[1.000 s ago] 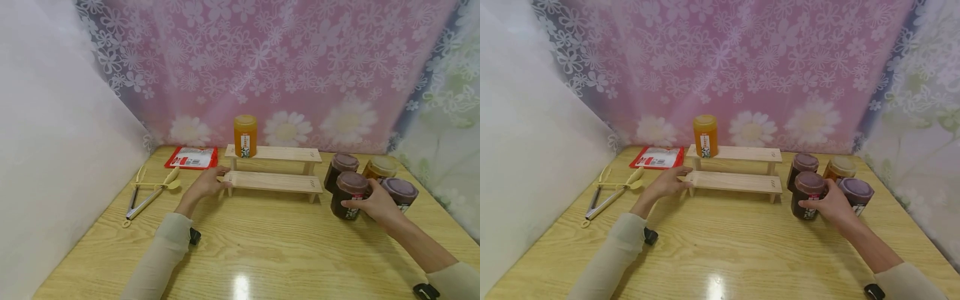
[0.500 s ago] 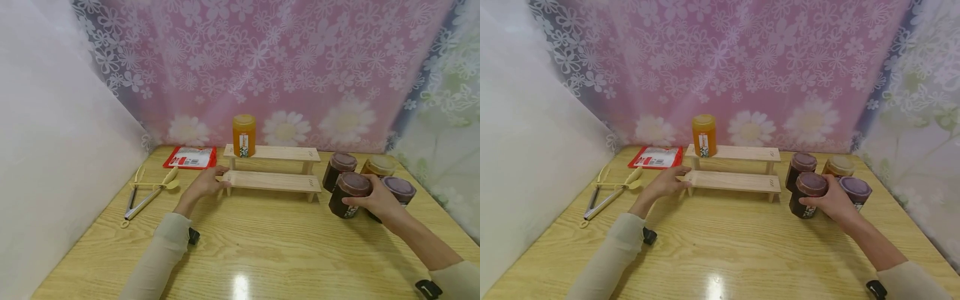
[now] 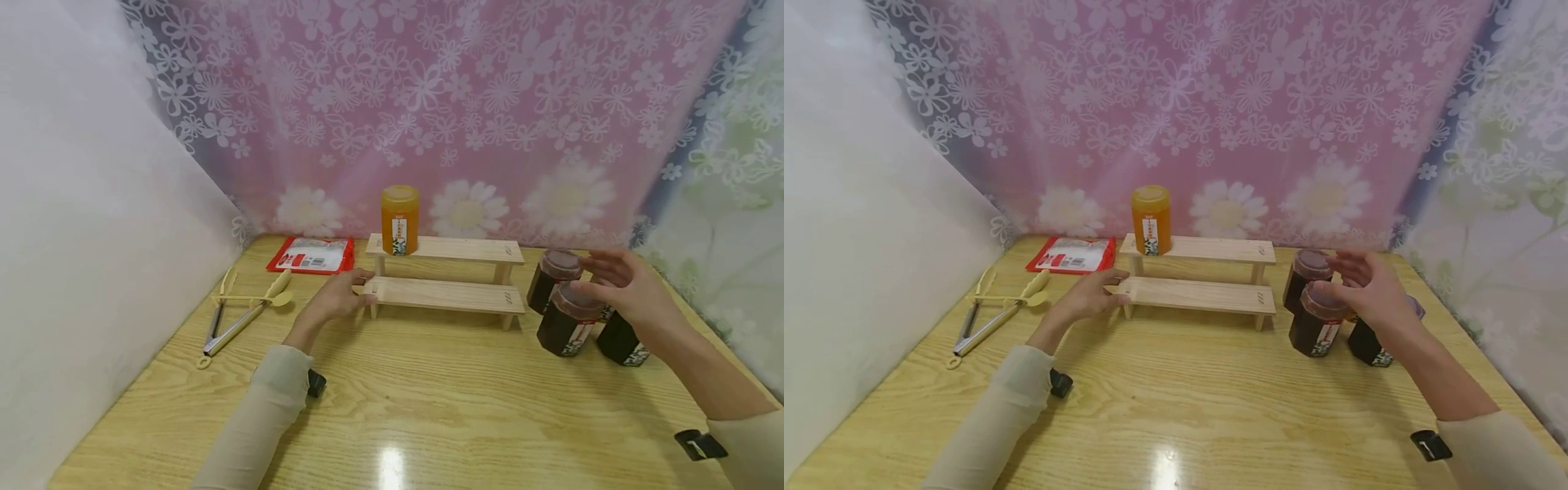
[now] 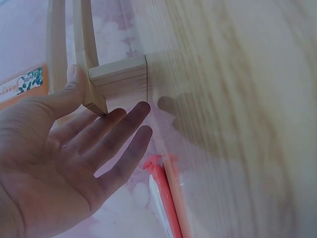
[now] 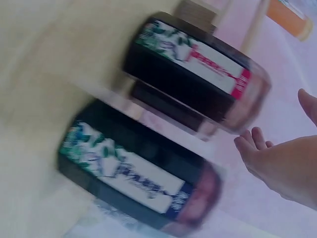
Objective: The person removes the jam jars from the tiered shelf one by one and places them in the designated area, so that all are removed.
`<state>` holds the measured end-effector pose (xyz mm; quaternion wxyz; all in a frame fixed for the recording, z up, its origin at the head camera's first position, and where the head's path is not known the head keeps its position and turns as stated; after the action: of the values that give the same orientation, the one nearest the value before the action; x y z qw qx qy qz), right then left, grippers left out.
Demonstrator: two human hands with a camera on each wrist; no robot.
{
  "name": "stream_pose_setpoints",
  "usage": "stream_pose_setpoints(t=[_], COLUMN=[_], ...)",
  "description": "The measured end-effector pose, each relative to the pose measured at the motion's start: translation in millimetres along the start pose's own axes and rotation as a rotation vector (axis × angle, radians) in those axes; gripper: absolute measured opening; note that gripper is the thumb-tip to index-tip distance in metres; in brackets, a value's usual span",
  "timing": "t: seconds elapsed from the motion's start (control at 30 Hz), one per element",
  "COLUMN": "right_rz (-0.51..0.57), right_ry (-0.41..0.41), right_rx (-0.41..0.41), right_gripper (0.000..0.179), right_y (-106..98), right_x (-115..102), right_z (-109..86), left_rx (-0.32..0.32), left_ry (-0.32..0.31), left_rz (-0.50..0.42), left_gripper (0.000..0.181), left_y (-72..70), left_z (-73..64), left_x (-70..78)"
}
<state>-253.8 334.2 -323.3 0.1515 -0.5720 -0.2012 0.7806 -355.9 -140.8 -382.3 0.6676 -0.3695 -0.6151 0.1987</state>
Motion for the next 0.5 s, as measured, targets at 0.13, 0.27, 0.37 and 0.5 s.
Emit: stream_pose_setpoints(t=[0.13, 0.27, 0.37, 0.5], right_rz=[0.053, 0.075, 0.135, 0.165], right_ry=[-0.045, -0.065, -0.047, -0.018], right_rx=[0.007, -0.023, -0.061, -0.102], right_gripper=[0.054, 0.054, 0.054, 0.061], right_y=[1, 11, 22, 40], right_x=[-14, -25, -30, -36], right_z=[7.1, 15.0, 21.8, 33.6], left_rx=[0.001, -0.002, -0.001, -0.003], left_ry=[0.004, 0.002, -0.001, -0.003], left_rz=[0.003, -0.004, -0.006, -0.009], left_gripper=[0.055, 0.056, 0.056, 0.055], left_y=[-1.5, -1.9, -1.1, 0.6], left_z=[0.3, -0.7, -1.0, -0.6], left_x=[0.9, 1.4, 0.9, 0.5])
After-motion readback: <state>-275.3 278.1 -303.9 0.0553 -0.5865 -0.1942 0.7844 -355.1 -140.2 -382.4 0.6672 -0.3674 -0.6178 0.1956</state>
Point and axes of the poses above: each hand's wrist, its own z-axis towards the middle knuckle, its own y-axis out of the palm, x = y × z, the point moved 1 cm from there along z, towards the middle knuckle, and after that the axes turned 7 degrees about -y, right-handed, at the moved point
